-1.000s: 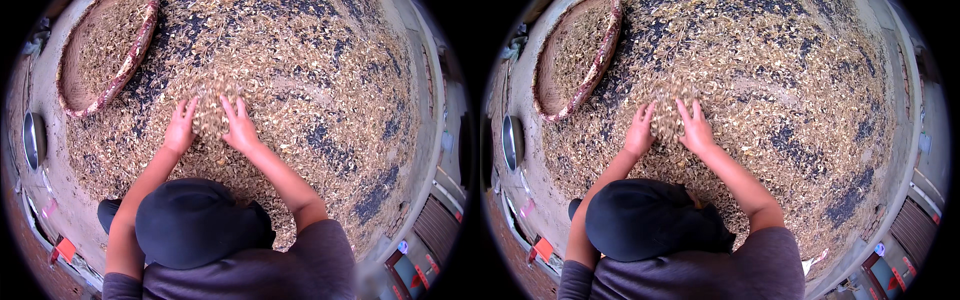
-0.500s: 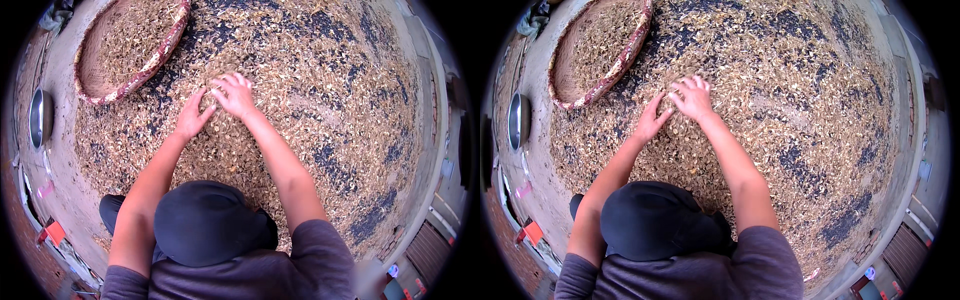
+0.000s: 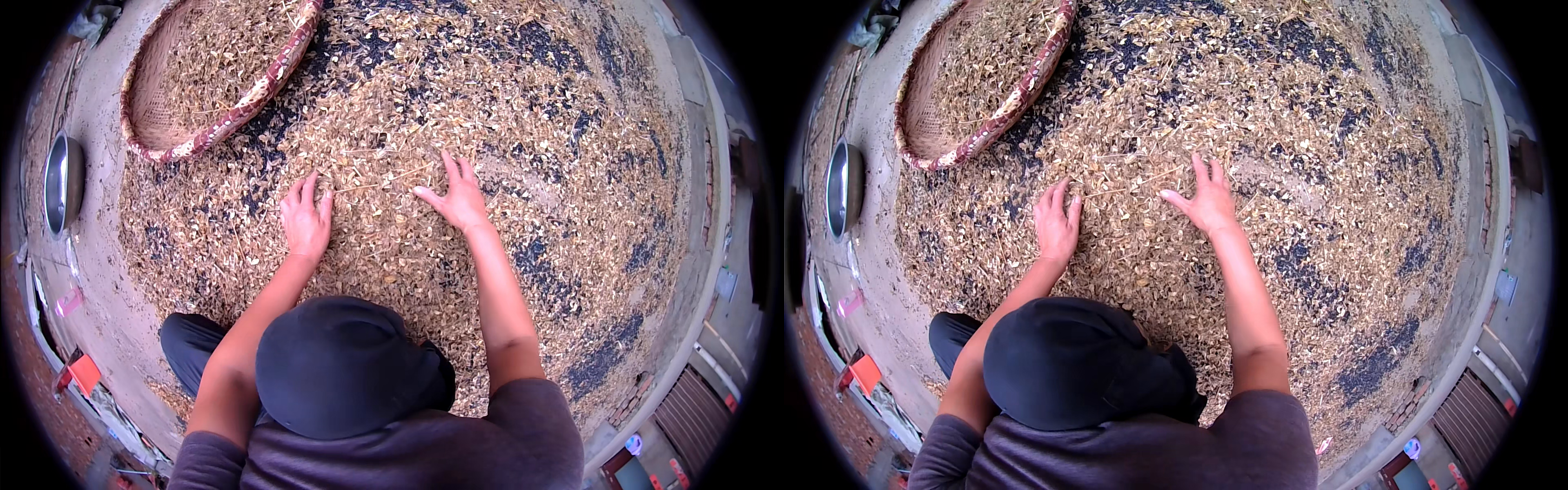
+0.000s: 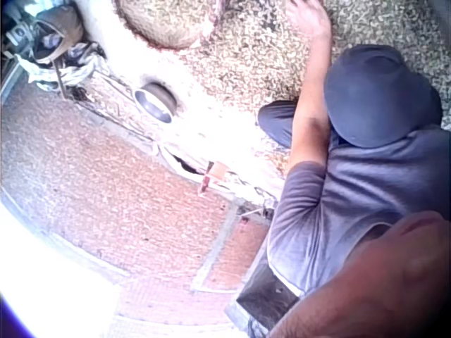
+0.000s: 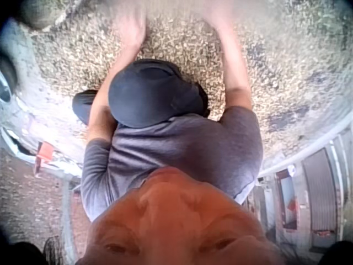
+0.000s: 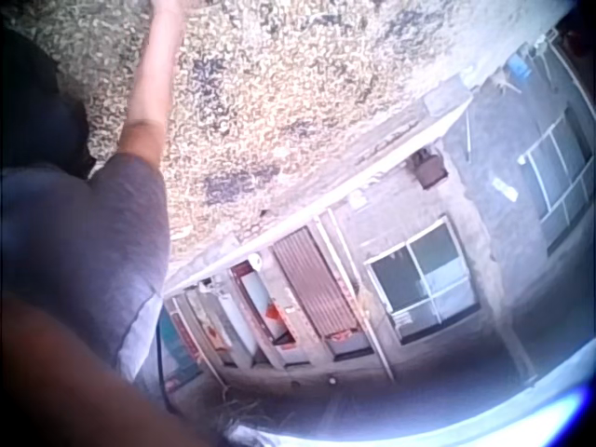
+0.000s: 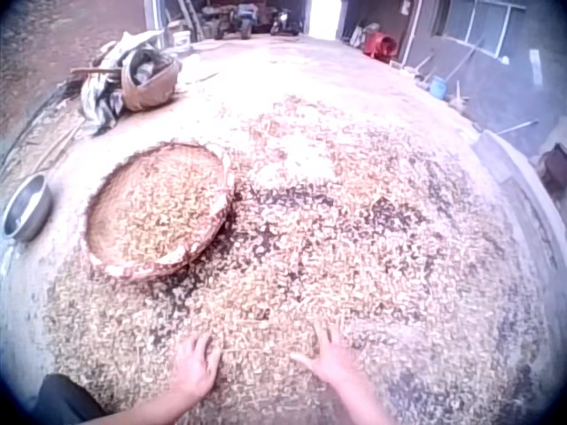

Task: The person sits on the floor and sorts a large pile of grain-like material by hand, picking out debris and transferring portions into a woven basket. The person occasionally stands to pour the basket contents onto a white sack before resuming sorting.

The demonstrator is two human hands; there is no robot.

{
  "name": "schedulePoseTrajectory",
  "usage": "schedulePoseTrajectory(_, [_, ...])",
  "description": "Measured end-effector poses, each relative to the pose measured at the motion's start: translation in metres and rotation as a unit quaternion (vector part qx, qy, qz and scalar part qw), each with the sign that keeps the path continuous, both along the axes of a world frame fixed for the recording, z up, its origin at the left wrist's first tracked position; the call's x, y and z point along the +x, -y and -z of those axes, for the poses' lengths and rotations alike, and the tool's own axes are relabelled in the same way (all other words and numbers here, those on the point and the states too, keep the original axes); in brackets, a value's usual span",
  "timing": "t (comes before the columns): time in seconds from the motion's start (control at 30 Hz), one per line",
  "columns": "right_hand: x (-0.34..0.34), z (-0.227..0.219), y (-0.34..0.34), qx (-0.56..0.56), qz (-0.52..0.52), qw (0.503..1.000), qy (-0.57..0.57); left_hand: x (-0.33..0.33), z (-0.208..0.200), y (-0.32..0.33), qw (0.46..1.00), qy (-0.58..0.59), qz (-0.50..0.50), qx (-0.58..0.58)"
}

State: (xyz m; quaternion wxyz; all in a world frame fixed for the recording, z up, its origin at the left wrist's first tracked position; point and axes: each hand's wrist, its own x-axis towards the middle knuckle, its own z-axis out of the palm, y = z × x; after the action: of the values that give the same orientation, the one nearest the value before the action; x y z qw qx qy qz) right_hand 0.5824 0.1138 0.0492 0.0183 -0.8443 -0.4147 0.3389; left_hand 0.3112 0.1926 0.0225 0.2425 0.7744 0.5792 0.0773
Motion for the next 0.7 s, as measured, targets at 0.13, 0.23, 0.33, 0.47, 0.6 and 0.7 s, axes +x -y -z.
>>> schedulePoseTrajectory(0.13, [-0.046,-0.003,-0.024,0.045,-0.132,0.99,-0.008,0.022,0.005,0.007,0.999,0.021,-0.018,-0.018])
schedulePoseTrajectory(0.23, [-0.078,-0.006,-0.034,0.115,-0.189,0.973,-0.059,0.028,0.007,0.009,0.992,0.108,-0.033,-0.06])
schedulePoseTrajectory(0.33, [-0.104,-0.002,-0.04,0.178,-0.203,0.956,-0.113,0.028,0.005,0.009,0.933,0.258,-0.145,-0.205])
schedulePoseTrajectory(0.47, [-0.117,0.003,-0.044,0.217,-0.14,0.93,-0.262,0.025,-0.009,0.013,0.806,0.447,-0.251,-0.295])
schedulePoseTrajectory(0.6, [-0.128,-0.014,-0.067,0.288,-0.154,0.915,-0.235,0.025,-0.043,-0.008,0.811,0.447,-0.274,-0.259])
schedulePoseTrajectory(0.7, [-0.142,-0.044,-0.126,0.325,-0.167,0.896,-0.251,0.018,-0.082,-0.063,0.813,0.461,-0.28,-0.22])
